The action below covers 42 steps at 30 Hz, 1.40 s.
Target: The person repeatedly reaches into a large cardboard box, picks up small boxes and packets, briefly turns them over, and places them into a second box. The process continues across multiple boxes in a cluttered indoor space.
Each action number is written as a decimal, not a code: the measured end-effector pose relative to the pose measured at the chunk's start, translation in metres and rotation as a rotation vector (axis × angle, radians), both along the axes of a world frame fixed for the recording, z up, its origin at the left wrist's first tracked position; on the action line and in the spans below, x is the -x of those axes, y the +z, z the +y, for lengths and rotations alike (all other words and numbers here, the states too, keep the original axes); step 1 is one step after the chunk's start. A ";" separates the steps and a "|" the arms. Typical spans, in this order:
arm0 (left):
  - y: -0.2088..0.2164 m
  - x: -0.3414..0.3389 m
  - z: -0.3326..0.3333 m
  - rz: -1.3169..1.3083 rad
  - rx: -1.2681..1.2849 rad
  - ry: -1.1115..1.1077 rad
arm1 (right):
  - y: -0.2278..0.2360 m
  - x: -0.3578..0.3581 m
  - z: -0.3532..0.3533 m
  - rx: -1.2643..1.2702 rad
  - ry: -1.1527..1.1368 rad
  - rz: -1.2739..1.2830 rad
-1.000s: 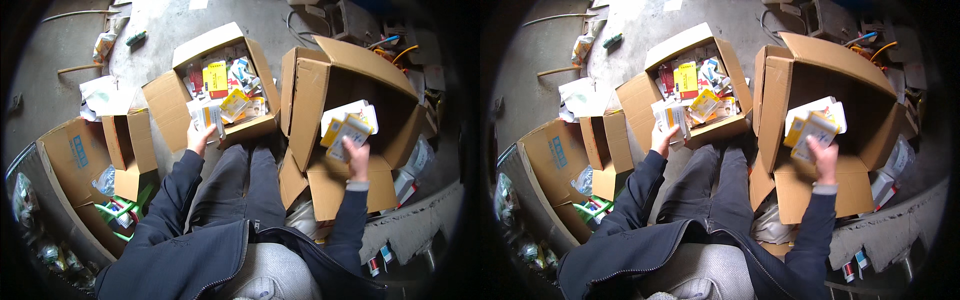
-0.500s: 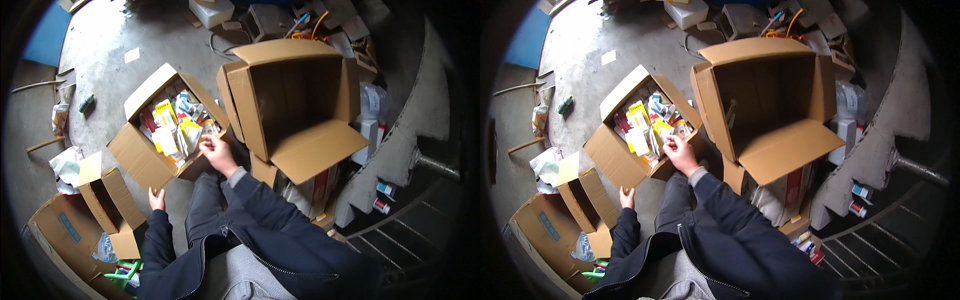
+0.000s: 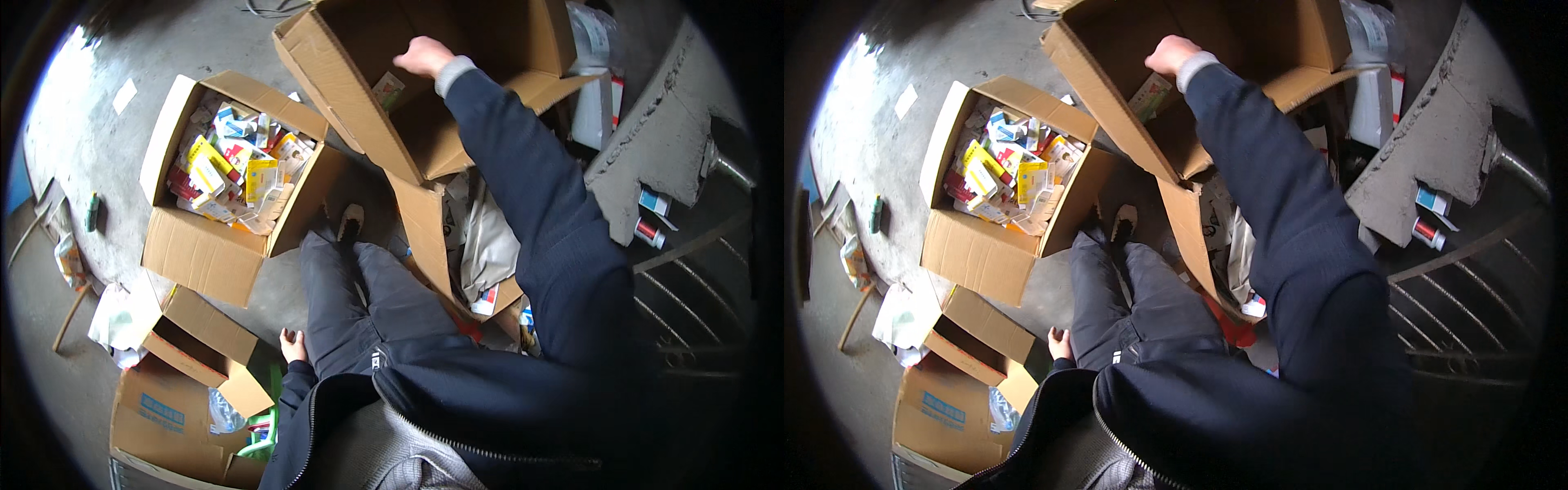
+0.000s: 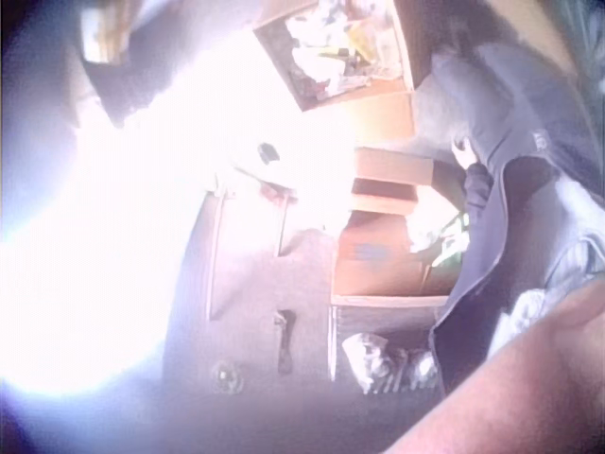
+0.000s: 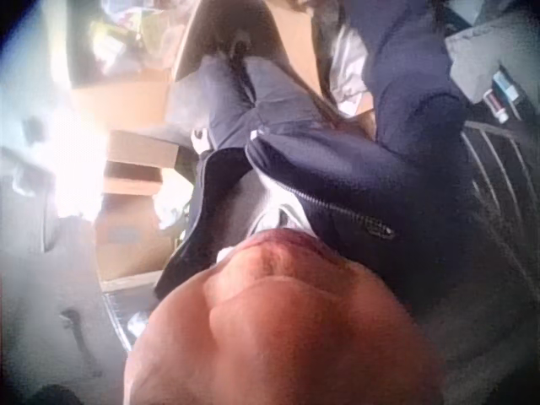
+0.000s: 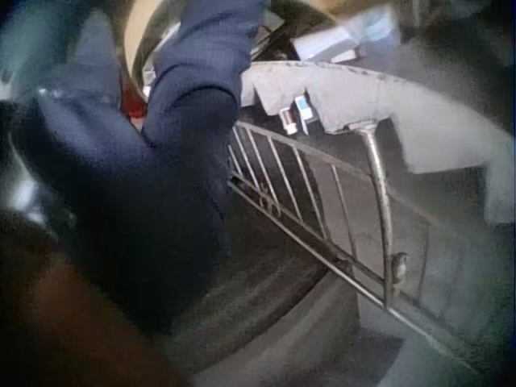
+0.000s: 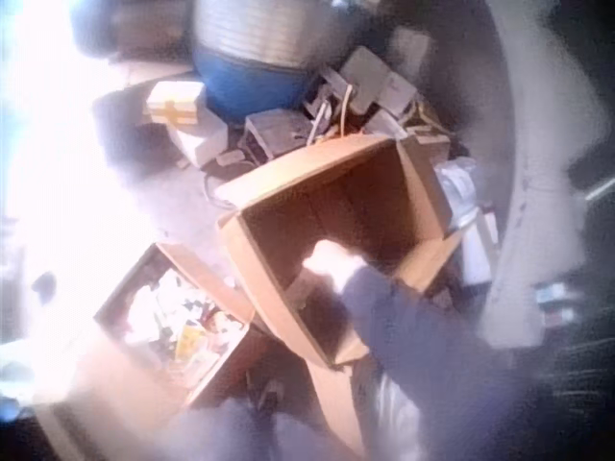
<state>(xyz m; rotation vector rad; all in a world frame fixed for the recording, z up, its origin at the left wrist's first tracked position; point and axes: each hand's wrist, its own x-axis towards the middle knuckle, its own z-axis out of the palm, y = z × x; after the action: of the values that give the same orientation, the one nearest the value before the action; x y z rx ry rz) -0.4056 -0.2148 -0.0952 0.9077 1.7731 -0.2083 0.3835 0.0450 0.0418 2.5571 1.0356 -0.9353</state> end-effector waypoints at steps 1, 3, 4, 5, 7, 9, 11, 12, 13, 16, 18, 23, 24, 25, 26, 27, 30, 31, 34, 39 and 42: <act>-0.005 -0.005 0.012 -0.018 0.061 0.196 | -0.008 -0.005 -0.005 0.190 0.050 0.099; -0.006 -0.013 0.033 -0.074 -0.062 0.136 | -0.021 -0.005 -0.027 0.426 0.091 0.240; -0.006 -0.015 0.049 -0.050 -0.005 0.189 | -0.023 -0.004 -0.050 0.480 0.038 0.263; -0.003 -0.019 0.059 -0.065 0.021 0.177 | -0.032 0.004 -0.069 0.544 0.063 0.231; 0.007 -0.028 0.067 -0.060 0.038 0.132 | -0.051 0.029 -0.110 0.464 -0.153 0.113; 0.015 -0.039 0.070 -0.109 0.049 0.208 | -0.077 0.038 -0.130 0.195 -0.387 -0.020; 0.026 -0.048 0.063 -0.052 0.042 0.109 | -0.119 0.036 -0.129 0.177 -0.438 0.037; 0.031 -0.053 0.062 -0.003 0.068 0.128 | -0.142 0.030 -0.122 0.152 -0.417 0.050; 0.037 -0.055 0.060 0.025 0.107 0.104 | -0.167 0.023 -0.116 0.123 -0.387 0.048; 0.065 -0.061 0.042 0.031 0.059 0.066 | -0.241 0.001 -0.086 0.006 -0.285 0.038; 0.084 -0.066 0.029 0.162 0.077 0.039 | -0.282 -0.008 -0.079 -0.017 -0.275 0.021; 0.095 -0.084 0.005 0.212 0.187 0.056 | -0.337 -0.012 -0.085 -0.007 -0.350 -0.086; 0.093 -0.087 0.004 0.226 0.214 0.093 | -0.339 -0.011 -0.088 -0.026 -0.366 -0.100; 0.091 -0.090 0.004 0.187 0.220 0.120 | -0.338 -0.012 -0.090 -0.051 -0.386 -0.112; 0.088 -0.093 0.004 0.158 0.190 0.107 | -0.337 -0.012 -0.093 -0.085 -0.413 -0.120; 0.086 -0.094 0.006 0.144 0.196 0.115 | -0.334 -0.014 -0.094 -0.120 -0.442 -0.134; 0.081 -0.092 0.009 0.096 0.178 0.066 | -0.317 -0.018 -0.098 -0.305 -0.582 -0.170; 0.080 -0.090 0.011 0.080 0.154 0.072 | -0.305 -0.019 -0.095 -0.390 -0.647 -0.174; 0.079 -0.081 0.016 0.057 0.073 0.003 | -0.242 -0.015 -0.083 -0.722 -0.903 -0.121; 0.078 -0.069 0.036 0.025 -0.056 -0.107 | -0.032 0.025 -0.030 -1.344 -0.981 0.227; 0.086 -0.059 0.036 -0.036 -0.129 -0.053 | 0.080 0.089 -0.017 -1.586 -0.674 0.461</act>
<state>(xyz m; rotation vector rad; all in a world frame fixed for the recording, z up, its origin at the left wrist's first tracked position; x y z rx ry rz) -0.3465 -0.1791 -0.0088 1.0453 1.7458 -0.1114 0.2944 0.0278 0.1220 4.3486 1.3651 -1.0751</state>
